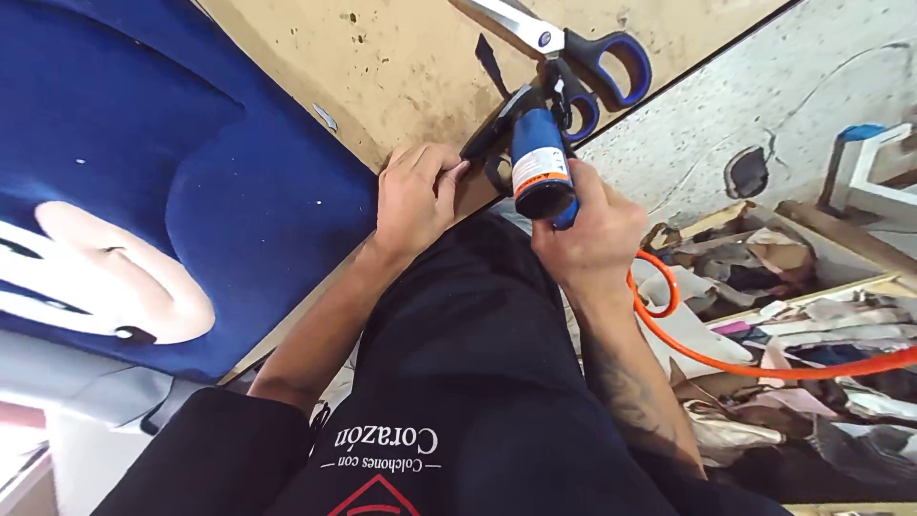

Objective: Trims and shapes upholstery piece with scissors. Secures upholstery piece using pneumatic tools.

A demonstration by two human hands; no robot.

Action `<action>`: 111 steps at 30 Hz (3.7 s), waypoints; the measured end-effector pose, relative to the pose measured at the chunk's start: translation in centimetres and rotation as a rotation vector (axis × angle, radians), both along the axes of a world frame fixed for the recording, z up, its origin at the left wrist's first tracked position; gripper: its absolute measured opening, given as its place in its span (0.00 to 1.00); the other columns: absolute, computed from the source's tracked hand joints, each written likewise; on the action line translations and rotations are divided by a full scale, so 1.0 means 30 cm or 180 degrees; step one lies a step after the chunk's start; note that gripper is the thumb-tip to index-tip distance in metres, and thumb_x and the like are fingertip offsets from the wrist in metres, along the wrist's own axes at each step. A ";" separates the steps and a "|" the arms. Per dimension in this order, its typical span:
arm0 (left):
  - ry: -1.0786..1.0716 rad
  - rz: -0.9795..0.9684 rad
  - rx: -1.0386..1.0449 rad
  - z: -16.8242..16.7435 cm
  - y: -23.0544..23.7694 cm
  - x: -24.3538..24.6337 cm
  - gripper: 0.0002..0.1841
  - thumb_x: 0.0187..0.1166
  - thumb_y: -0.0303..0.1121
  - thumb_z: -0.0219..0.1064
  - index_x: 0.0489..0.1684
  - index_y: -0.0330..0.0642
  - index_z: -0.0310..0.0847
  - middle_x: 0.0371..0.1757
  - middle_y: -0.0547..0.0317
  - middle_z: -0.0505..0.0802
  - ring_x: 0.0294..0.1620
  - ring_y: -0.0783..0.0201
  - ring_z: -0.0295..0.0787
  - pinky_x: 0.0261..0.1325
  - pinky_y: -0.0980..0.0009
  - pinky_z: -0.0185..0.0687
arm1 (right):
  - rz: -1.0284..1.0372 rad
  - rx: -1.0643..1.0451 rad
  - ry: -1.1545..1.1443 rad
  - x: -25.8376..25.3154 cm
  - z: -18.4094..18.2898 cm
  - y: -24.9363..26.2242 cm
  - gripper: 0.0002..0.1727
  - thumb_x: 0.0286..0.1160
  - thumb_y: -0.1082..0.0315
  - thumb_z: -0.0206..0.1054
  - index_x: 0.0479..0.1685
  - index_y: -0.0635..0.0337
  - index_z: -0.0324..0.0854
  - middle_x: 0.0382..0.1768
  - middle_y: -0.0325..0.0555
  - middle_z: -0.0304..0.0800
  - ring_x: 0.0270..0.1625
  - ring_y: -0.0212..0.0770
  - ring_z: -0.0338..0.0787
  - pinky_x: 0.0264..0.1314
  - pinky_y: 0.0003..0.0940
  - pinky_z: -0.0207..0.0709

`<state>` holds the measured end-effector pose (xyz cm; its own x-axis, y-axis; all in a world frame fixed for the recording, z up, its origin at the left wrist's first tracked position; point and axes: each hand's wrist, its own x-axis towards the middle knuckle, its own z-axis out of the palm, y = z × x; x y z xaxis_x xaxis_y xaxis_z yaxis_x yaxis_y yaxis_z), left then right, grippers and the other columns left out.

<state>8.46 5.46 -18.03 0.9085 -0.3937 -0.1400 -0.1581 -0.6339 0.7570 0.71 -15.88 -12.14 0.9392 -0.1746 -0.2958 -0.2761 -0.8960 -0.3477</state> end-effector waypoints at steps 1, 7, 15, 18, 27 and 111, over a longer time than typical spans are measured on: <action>0.0109 0.0142 -0.0062 0.007 -0.002 0.001 0.07 0.82 0.32 0.67 0.42 0.40 0.91 0.50 0.57 0.97 0.56 0.66 0.93 0.63 0.66 0.86 | -0.0037 0.0051 0.0049 0.006 0.007 -0.004 0.27 0.71 0.57 0.71 0.68 0.61 0.81 0.41 0.57 0.93 0.35 0.57 0.94 0.28 0.56 0.81; -0.0162 -0.0139 -0.0023 0.038 -0.013 0.025 0.23 0.77 0.43 0.75 0.61 0.33 0.83 0.63 0.41 0.88 0.60 0.55 0.87 0.58 0.64 0.86 | -0.0316 0.0481 0.0012 0.015 0.021 -0.038 0.17 0.75 0.56 0.73 0.54 0.58 0.85 0.31 0.50 0.92 0.29 0.46 0.92 0.28 0.47 0.82; -0.0462 -0.0146 0.0754 0.008 -0.075 -0.013 0.14 0.79 0.43 0.73 0.45 0.41 0.92 0.64 0.50 0.91 0.63 0.53 0.88 0.66 0.57 0.81 | -0.0526 0.0454 0.0216 0.022 0.035 -0.013 0.15 0.76 0.55 0.72 0.50 0.56 0.85 0.28 0.47 0.90 0.27 0.43 0.90 0.25 0.46 0.79; -0.0339 -0.0146 0.0940 0.018 -0.074 -0.011 0.18 0.80 0.46 0.71 0.55 0.41 0.90 0.65 0.53 0.91 0.62 0.54 0.88 0.65 0.58 0.83 | -0.0577 0.0528 0.0301 0.020 0.042 -0.014 0.15 0.76 0.55 0.72 0.50 0.55 0.84 0.26 0.46 0.88 0.23 0.43 0.88 0.21 0.45 0.77; -0.0518 -0.0125 0.0302 -0.007 -0.075 -0.027 0.10 0.83 0.30 0.67 0.34 0.36 0.92 0.51 0.52 0.96 0.50 0.60 0.94 0.51 0.68 0.90 | -0.0542 0.0601 0.0321 0.008 0.051 -0.026 0.13 0.77 0.54 0.71 0.46 0.54 0.83 0.23 0.45 0.85 0.20 0.41 0.85 0.18 0.44 0.74; -0.1068 -0.0463 0.0752 -0.079 0.013 -0.014 0.11 0.88 0.39 0.64 0.45 0.43 0.90 0.62 0.50 0.90 0.72 0.48 0.80 0.82 0.41 0.57 | 0.0698 0.0719 0.0081 -0.016 0.069 -0.014 0.21 0.72 0.55 0.68 0.54 0.62 0.88 0.28 0.50 0.92 0.25 0.47 0.90 0.21 0.44 0.76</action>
<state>8.04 5.84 -20.39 0.8564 -0.5136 0.0519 -0.4711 -0.7365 0.4854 0.24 -16.30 -10.07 0.9390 0.1041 -0.3278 -0.0960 -0.8359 -0.5404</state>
